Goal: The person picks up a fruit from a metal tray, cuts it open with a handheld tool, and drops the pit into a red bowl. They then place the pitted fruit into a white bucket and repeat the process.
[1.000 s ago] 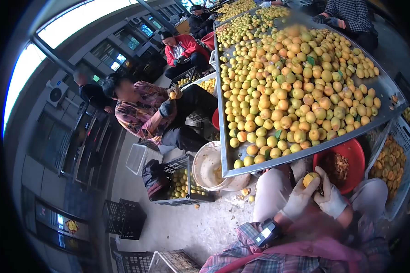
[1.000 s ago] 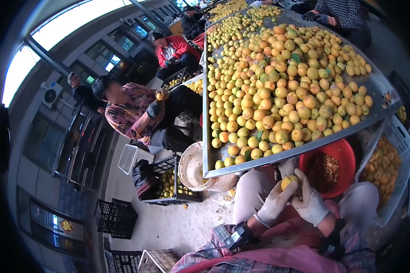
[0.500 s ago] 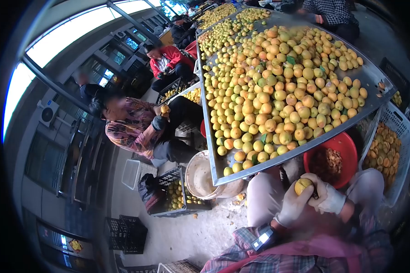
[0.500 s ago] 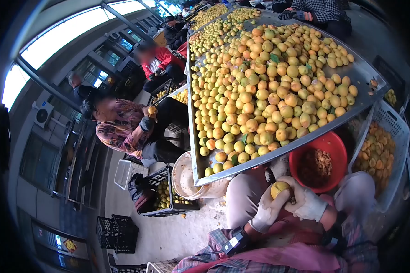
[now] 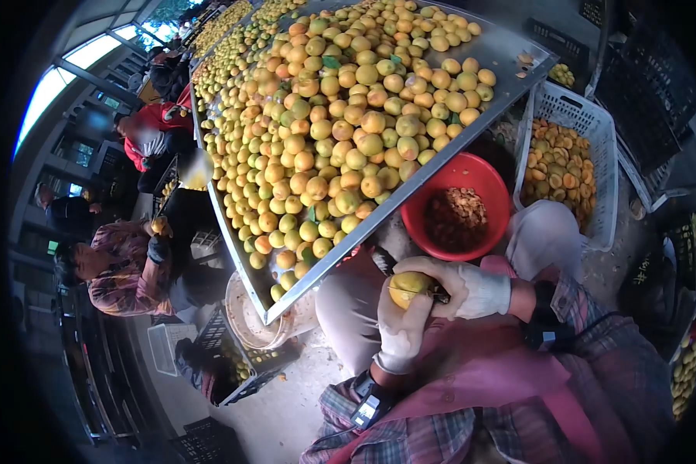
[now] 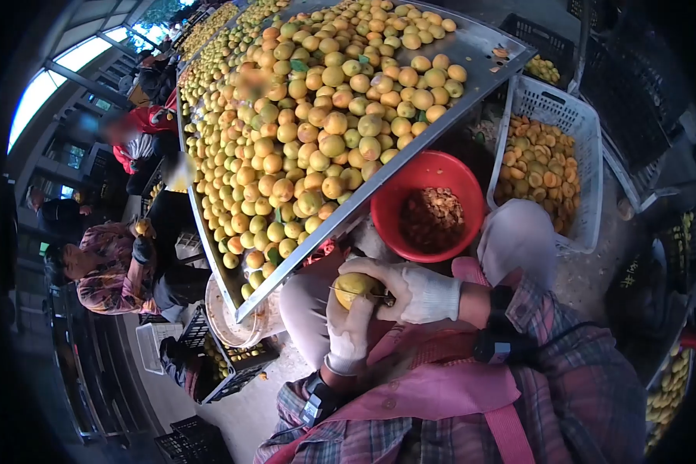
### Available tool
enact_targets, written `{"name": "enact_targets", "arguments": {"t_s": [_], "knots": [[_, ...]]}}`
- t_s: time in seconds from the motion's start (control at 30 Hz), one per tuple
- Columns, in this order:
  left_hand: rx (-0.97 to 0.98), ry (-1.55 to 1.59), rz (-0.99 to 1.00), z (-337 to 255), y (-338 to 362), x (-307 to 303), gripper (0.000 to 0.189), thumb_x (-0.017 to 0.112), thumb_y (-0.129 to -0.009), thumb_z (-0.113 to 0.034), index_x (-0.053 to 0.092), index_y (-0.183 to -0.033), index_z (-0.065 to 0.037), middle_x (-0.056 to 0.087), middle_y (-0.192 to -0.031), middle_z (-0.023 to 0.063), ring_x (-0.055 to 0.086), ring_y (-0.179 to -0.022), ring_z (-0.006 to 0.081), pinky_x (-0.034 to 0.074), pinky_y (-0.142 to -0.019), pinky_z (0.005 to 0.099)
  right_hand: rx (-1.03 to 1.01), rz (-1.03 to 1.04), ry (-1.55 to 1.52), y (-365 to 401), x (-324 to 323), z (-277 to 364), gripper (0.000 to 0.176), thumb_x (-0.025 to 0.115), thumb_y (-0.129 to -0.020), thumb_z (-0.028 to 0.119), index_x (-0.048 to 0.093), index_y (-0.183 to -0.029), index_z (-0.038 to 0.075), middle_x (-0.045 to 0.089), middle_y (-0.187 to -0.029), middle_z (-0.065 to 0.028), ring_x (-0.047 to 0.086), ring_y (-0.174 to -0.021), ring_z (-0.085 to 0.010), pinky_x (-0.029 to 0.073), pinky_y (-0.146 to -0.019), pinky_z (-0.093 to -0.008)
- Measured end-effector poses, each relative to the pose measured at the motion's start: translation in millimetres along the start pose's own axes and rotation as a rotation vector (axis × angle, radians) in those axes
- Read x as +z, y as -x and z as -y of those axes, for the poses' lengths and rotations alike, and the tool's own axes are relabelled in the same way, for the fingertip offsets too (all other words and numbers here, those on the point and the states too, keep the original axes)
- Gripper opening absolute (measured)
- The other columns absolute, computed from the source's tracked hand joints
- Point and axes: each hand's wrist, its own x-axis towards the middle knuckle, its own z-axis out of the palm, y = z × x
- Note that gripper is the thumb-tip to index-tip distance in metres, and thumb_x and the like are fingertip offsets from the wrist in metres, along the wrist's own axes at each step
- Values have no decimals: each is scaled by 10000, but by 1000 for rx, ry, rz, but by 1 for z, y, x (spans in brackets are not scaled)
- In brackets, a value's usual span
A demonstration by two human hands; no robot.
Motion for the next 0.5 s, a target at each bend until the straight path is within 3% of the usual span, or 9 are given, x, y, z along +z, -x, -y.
{"name": "enact_targets", "arguments": {"t_s": [0.03, 0.07, 0.13, 0.2, 0.3, 0.33, 0.37, 0.43, 0.5], "knots": [[-21, 5, 13, -3, -1, 0, 462, 631, -888, -256, 454, -1203, 31, 583, -1057, 85, 572, -937, 156, 475, -847, 301, 60, 12, -5, 2, 1, -4, 739, 678, -788, 141, 317, -1432, 171, 611, -1154, -187, 657, -949, -336, 531, -808, -378], [-35, 7, 19, -7, -2, -1, 491, 643, -885, -293, 454, -1202, 31, 581, -1064, 87, 570, -948, 160, 471, -857, 306, -59, -62, 49, 1, 1, -5, 803, 671, -788, 128, 248, -1470, 161, 629, -1092, -203, 664, -893, -349, 529, -796, -397], [-14, -1, 33, -5, -2, -4, 550, 671, -875, -344, 455, -1212, 33, 578, -1071, 83, 568, -955, 160, 464, -860, 299, -39, -71, 55, 4, 4, -11, 844, 665, -789, 123, 195, -1490, 141, 632, -1065, -214, 665, -849, -360, 525, -786, -411], [-53, -65, 70, -5, -3, -7, 628, 621, -884, -492, 467, -1228, 10, 578, -1110, 81, 565, -987, 163, 449, -870, 292, -53, -57, 93, 6, 5, -15, 845, 659, -799, 131, 176, -1493, 130, 645, -981, -224, 665, -812, -363, 520, -766, -417], [-123, 21, 92, 3, -4, -10, 584, 535, -929, -494, 479, -1215, 12, 578, -1089, 89, 569, -965, 162, 451, -856, 289, 5, -47, 109, 8, 3, -6, 834, 655, -824, 175, 162, -1495, 126, 643, -887, -248, 662, -775, -367, 509, -747, -426], [-128, 27, 94, 5, -4, -7, 584, 535, -929, -494, 479, -1215, 12, 578, -1089, 89, 569, -965, 162, 451, -856, 289, 131, 22, 100, 8, 0, 2, 819, 669, -836, 169, 180, -1487, 84, 584, -1087, -222, 629, -945, -324, 488, -845, -382], [-130, 111, 37, 6, -4, -3, 468, 539, -921, -372, 510, -1162, 28, 579, -1056, 107, 576, -943, 194, 456, -840, 301, 257, 89, 88, 8, -2, 9, 806, 683, -847, 163, 198, -1479, 42, 526, -1287, -197, 596, -1115, -282, 467, -943, -337], [-105, 163, -38, 11, -4, -1, 279, 495, -913, -171, 556, -1066, 54, 580, -992, 168, 595, -897, 284, 469, -794, 340, 283, 90, 78, 8, -2, 11, 813, 679, -849, 164, 184, -1483, 46, 534, -1271, -200, 602, -1097, -284, 471, -928, -337], [-83, 144, -46, 15, -4, 1, 277, 496, -907, -162, 554, -1067, 56, 583, -991, 176, 597, -892, 298, 474, -781, 349, 309, 90, 67, 7, -3, 17, 821, 675, -850, 165, 170, -1487, 50, 543, -1256, -204, 609, -1079, -287, 474, -914, -336]]}}
